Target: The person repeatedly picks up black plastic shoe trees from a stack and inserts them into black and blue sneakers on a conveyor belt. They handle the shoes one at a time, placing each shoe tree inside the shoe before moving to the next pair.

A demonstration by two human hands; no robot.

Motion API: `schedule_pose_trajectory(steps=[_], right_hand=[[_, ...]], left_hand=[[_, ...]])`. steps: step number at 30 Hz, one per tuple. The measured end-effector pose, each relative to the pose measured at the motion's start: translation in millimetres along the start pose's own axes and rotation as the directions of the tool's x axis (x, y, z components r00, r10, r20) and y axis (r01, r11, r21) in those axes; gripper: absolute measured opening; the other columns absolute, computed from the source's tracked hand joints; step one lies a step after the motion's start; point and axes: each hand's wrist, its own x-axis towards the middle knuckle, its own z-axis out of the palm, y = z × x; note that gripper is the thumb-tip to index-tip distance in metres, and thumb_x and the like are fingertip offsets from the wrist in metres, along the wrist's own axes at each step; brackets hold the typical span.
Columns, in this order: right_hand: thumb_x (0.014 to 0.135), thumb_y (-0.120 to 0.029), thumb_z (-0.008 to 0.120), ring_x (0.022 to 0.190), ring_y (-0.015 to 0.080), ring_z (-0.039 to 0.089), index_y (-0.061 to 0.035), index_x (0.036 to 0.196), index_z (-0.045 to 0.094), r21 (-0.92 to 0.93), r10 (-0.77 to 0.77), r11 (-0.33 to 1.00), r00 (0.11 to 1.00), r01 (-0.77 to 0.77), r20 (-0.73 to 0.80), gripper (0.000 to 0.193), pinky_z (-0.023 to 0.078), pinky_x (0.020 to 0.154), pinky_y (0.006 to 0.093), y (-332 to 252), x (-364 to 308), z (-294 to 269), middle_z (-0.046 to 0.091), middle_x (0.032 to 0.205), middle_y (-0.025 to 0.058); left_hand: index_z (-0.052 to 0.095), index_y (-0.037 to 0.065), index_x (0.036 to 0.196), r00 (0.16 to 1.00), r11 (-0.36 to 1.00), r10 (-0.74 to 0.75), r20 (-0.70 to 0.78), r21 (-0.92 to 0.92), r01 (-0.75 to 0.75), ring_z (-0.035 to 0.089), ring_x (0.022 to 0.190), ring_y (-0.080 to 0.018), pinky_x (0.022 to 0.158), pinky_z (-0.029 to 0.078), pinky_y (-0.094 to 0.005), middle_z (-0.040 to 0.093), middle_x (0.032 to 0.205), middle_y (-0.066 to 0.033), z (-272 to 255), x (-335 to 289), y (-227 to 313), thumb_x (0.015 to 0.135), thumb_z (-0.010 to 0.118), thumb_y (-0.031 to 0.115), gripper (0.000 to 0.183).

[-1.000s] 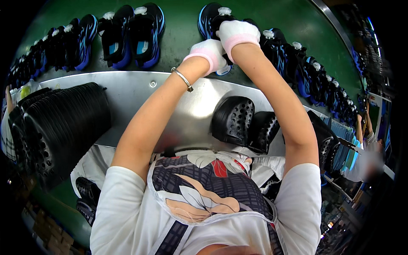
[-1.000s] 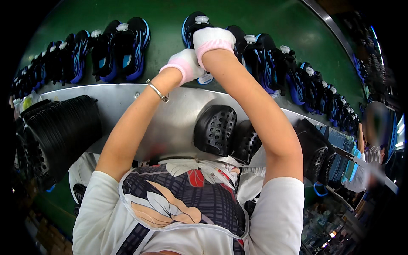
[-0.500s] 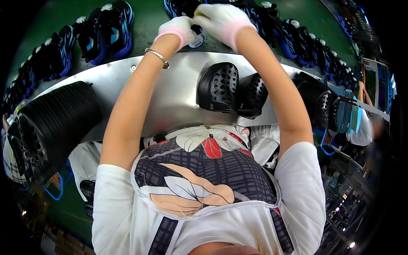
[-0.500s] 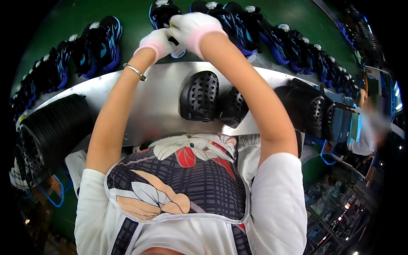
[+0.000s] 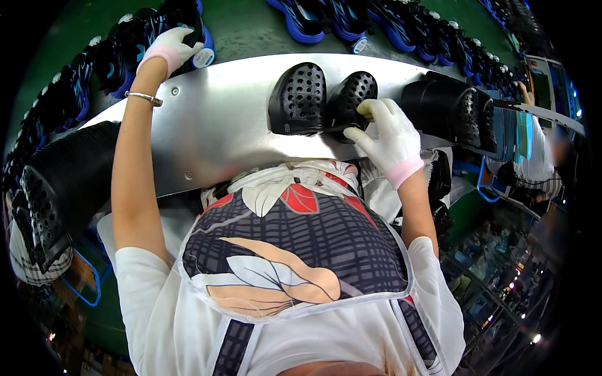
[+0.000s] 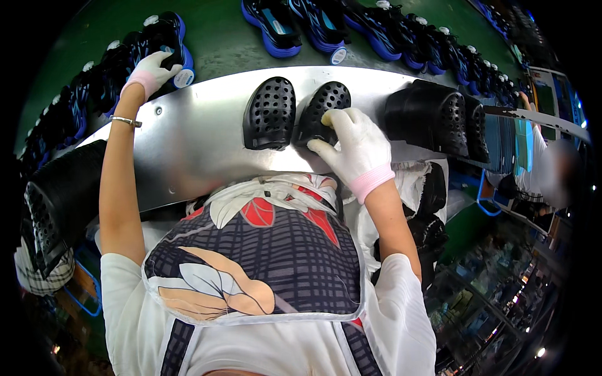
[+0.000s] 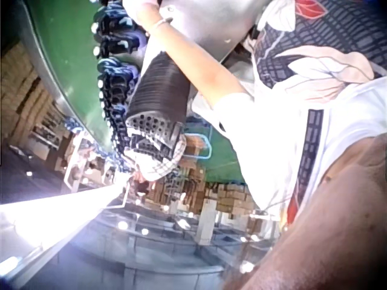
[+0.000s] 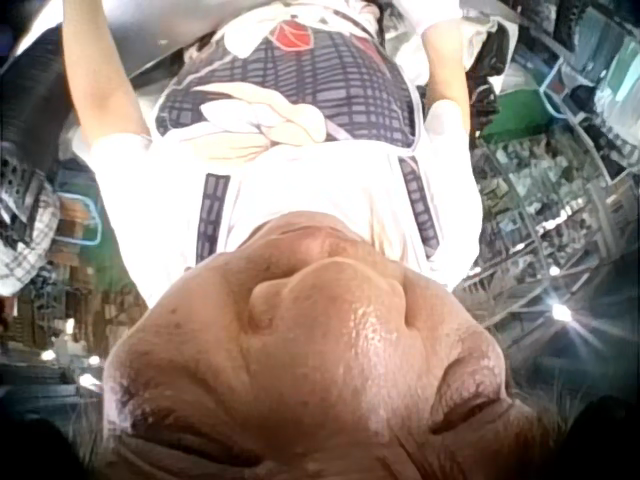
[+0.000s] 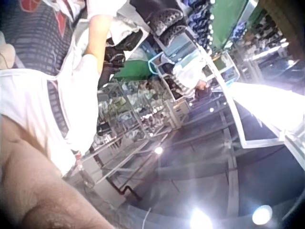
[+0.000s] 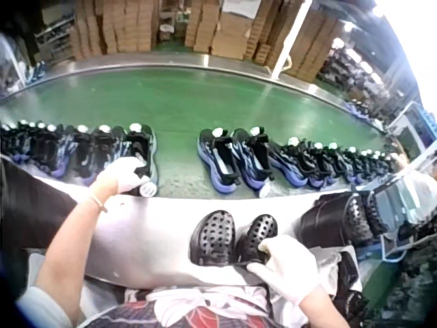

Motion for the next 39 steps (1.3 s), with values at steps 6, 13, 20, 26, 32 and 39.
schedule_pose_trajectory(steps=[6,13,20,26,32,39], right_hand=[[0.071,-0.027,0.077,0.081,0.0272,0.061,-0.0093,0.090,0.061,-0.060,-0.079,0.995,0.997,0.078,-0.008,0.031,0.050,0.070,0.0390,3,4,3,0.059,0.086,0.0074],[0.068,-0.022,0.079,0.080,0.0259,0.063,-0.0054,0.091,0.061,0.151,-0.039,0.987,0.997,0.048,-0.062,0.034,0.050,0.070,0.0351,-25,4,-39,0.061,0.085,0.0095],[0.069,-0.024,0.078,0.084,0.0269,0.062,-0.0071,0.098,0.062,0.225,-0.428,0.859,0.887,0.459,-0.175,0.037,0.050,0.073,0.0364,-59,35,-29,0.062,0.096,0.0106],[0.077,-0.031,0.073,0.084,0.0281,0.065,-0.0037,0.104,0.060,0.400,-0.137,0.905,0.989,0.146,-0.051,0.040,0.051,0.070,0.0366,-57,50,-9,0.064,0.091,0.0124],[0.082,-0.039,0.066,0.075,0.0335,0.064,-0.0048,0.092,0.060,0.290,-0.067,0.954,0.998,0.070,-0.022,0.037,0.050,0.065,0.0420,-51,65,17,0.064,0.083,0.0147],[0.083,-0.034,0.064,0.072,0.0341,0.062,-0.0046,0.084,0.058,0.259,-0.076,0.961,0.994,0.093,-0.077,0.030,0.049,0.064,0.0433,-39,83,4,0.062,0.079,0.0148]], left_hand=[[0.055,0.012,0.130,0.952,0.983,0.109,-0.287,0.172,-0.060,0.055,0.114,-0.0323,0.097,0.046,-0.0376,0.051,0.133,-0.0106,-22,-41,31,0.082,0.066,0.035,0.054],[0.054,0.003,0.131,0.919,0.772,0.292,-0.266,-0.502,-0.391,0.063,0.094,-0.0207,0.076,0.053,-0.0298,0.062,0.114,-0.0144,-28,-67,96,0.092,0.060,0.040,0.054],[0.048,0.001,0.131,0.816,-0.185,0.566,0.119,-0.946,0.267,0.058,0.104,-0.0149,0.092,0.048,-0.0299,0.060,0.116,-0.0076,-7,-95,137,0.098,0.046,0.046,0.055],[0.046,-0.001,0.130,0.903,-0.150,0.428,0.037,-0.982,0.111,0.061,0.105,-0.0181,0.094,0.049,-0.0325,0.061,0.114,-0.0103,-6,-83,122,0.094,0.059,0.035,0.052],[0.052,0.004,0.126,0.978,0.046,0.149,-0.144,-0.987,-0.152,0.060,0.097,-0.0148,0.088,0.049,-0.0290,0.061,0.109,-0.0045,4,-75,126,0.092,0.059,0.011,0.035],[0.045,0.001,0.131,0.958,-0.172,0.268,-0.102,-0.983,-0.056,0.061,0.104,-0.0212,0.090,0.053,-0.0360,0.059,0.118,-0.0095,6,-58,129,0.097,0.057,0.024,0.043]])
